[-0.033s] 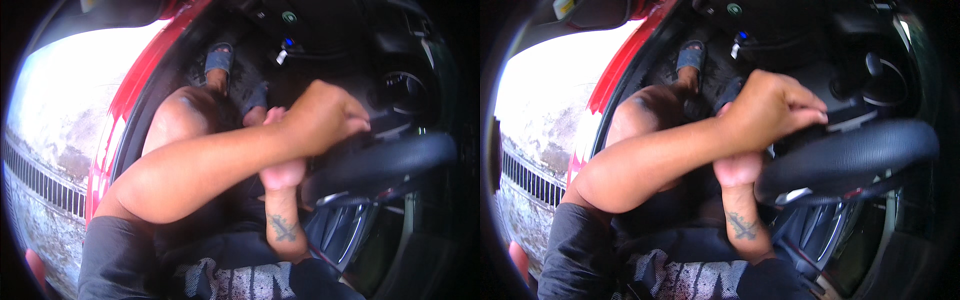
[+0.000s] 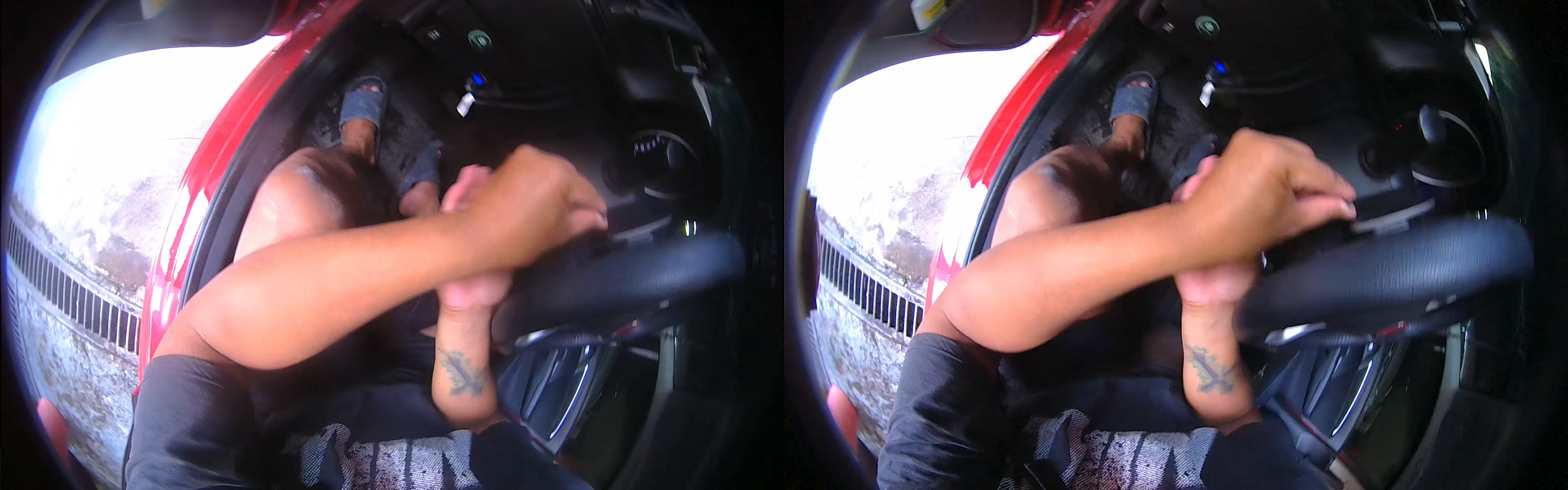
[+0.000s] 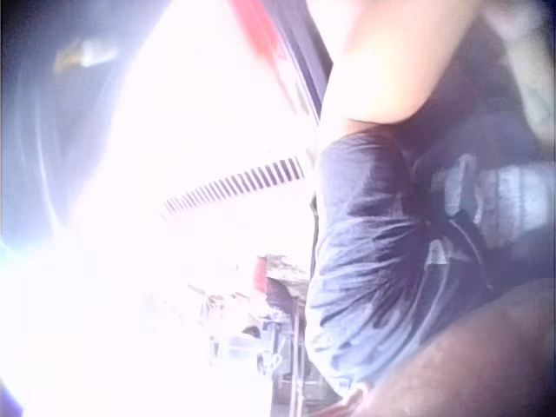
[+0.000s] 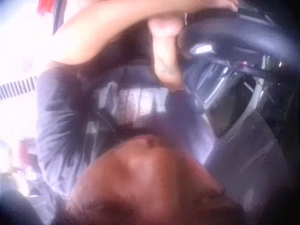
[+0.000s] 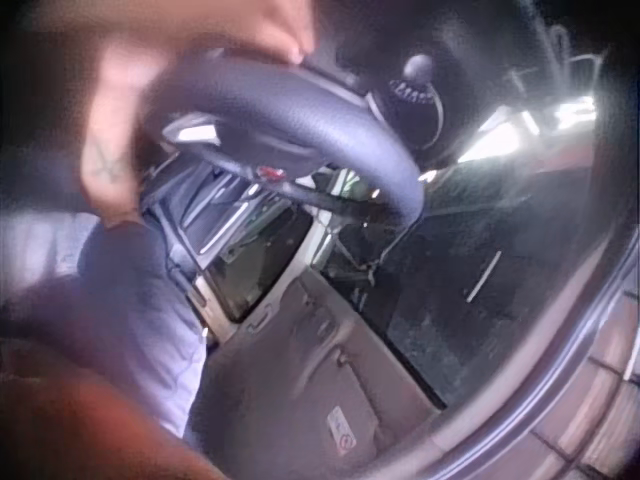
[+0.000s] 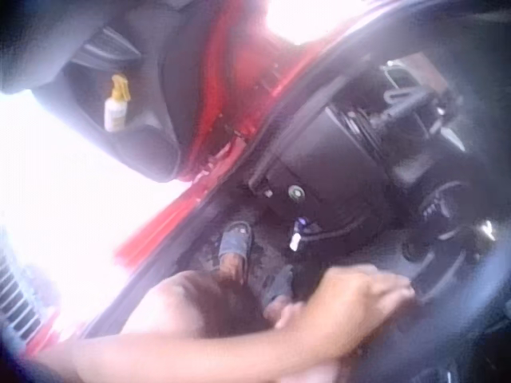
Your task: The person sits on the floor and sorts through a bucket of tools, selecting a small metal tool. They then walk to a red car, enter the driver's seat, and use the tool to manipulate a component near the steering column.
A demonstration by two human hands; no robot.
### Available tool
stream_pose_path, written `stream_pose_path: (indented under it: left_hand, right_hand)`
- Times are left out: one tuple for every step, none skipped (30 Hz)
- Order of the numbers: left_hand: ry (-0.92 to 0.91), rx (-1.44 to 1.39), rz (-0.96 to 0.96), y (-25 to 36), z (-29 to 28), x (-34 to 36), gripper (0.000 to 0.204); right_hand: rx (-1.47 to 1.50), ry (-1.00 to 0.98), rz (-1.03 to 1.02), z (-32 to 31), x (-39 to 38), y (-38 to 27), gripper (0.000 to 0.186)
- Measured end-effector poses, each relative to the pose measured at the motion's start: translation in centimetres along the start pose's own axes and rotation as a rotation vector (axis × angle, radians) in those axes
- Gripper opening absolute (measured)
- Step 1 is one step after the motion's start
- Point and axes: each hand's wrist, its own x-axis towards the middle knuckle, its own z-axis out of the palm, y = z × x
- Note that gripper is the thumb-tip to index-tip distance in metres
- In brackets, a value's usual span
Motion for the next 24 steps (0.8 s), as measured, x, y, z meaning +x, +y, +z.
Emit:
stream_pose_path:
  left_hand:
    - [-0.015,-0.024,-0.038,0.0,0.3,0.0,0.014]
    - [-0.026,-0.101,-0.026,0.1,1.1,0.2,0.016]
    - [-0.016,-0.076,-0.027,0.1,0.8,0.1,0.016]
    - [-0.007,-0.057,-0.03,0.1,0.4,-0.1,0.015]
    - [0.004,-0.058,-0.024,0.4,0.6,-0.1,0.015]
    - [0.014,-0.063,-0.02,0.7,0.7,-0.1,0.015]
    - [0.006,-0.007,-0.004,0.9,0.5,-0.1,0.014]
    - [-0.003,0.034,-0.003,0.9,0.5,0.1,0.013]
    - [-0.031,0.139,0.011,1.0,0.1,0.2,0.012]
    - [-0.059,0.244,0.025,1.1,-0.2,0.3,0.01]
    - [-0.06,0.293,0.039,1.0,-0.2,0.3,0.009]
    - [-0.06,0.341,0.053,1.0,-0.1,0.1,0.007]
    - [-0.07,0.376,0.059,1.1,-0.2,0.1,0.007]
    - [-0.083,0.41,0.068,1.3,-0.2,0.0,0.008]
    - [-0.104,0.429,0.068,1.5,-0.2,0.0,0.009]
    - [-0.127,0.448,0.068,1.8,-0.4,0.0,0.011]
    - [-0.154,0.431,0.067,2.0,-0.2,0.0,0.012]
    - [-0.174,0.4,0.069,2.3,0.1,0.1,0.014]
    - [-0.195,0.361,0.07,2.5,0.4,0.2,0.015]
    - [-0.208,0.394,0.06,2.6,0.1,0.1,0.018]
    - [-0.207,0.388,0.049,2.7,-0.2,0.0,0.02]
    - [-0.213,0.342,0.033,2.6,0.0,0.0,0.023]
    - [-0.206,0.269,-0.007,2.6,0.4,0.0,0.025]
    - [-0.199,0.278,-0.046,2.6,0.3,-0.2,0.027]
  right_hand:
    - [0.041,0.07,-0.094,2.2,1.0,0.0,0.059]
    - [0.053,0.163,-0.242,4.0,1.0,-0.3,0.06]
    - [0.117,0.153,-0.215,4.2,1.2,0.1,0.059]
    - [0.178,0.148,-0.191,4.2,1.3,0.5,0.059]
    - [0.222,0.139,-0.179,4.5,1.3,0.5,0.059]
    - [0.206,0.143,-0.172,4.8,1.4,0.7,0.056]
    - [0.188,0.149,-0.168,5.1,1.5,1.0,0.053]
    - [0.163,0.171,-0.176,5.1,1.7,0.9,0.05]
    - [0.148,0.186,-0.188,5.1,2.1,0.8,0.049]
    - [0.139,0.202,-0.194,4.9,1.9,0.6,0.047]
    - [0.139,0.202,-0.182,4.8,1.9,0.6,0.045]
    - [0.133,0.208,-0.167,4.5,2.0,0.5,0.044]
    - [0.134,0.199,-0.15,4.5,2.0,0.7,0.042]
    - [0.132,0.193,-0.132,4.2,1.9,0.8,0.041]
    - [0.133,0.189,-0.11,3.9,2.0,0.8,0.039]
    - [0.128,0.188,-0.086,3.4,2.0,0.8,0.038]
    - [0.1,0.198,-0.083,2.6,1.7,0.4,0.036]
    - [0.06,0.212,-0.075,1.8,1.3,-0.1,0.035]
    - [0.022,0.223,-0.033,0.3,0.6,-0.9,0.034]
    - [0.06,0.184,0.115,-1.8,0.4,-0.6,0.033]
    - [0.052,0.165,0.239,-2.8,-0.1,-0.3,0.032]
    - [0.017,0.193,0.341,-3.1,-1.2,-0.1,0.031]
    - [-0.267,0.507,0.198,-0.5,-3.3,0.7,0.029]
    - [-0.429,0.64,0.243,0.9,-4.3,1.9,0.025]
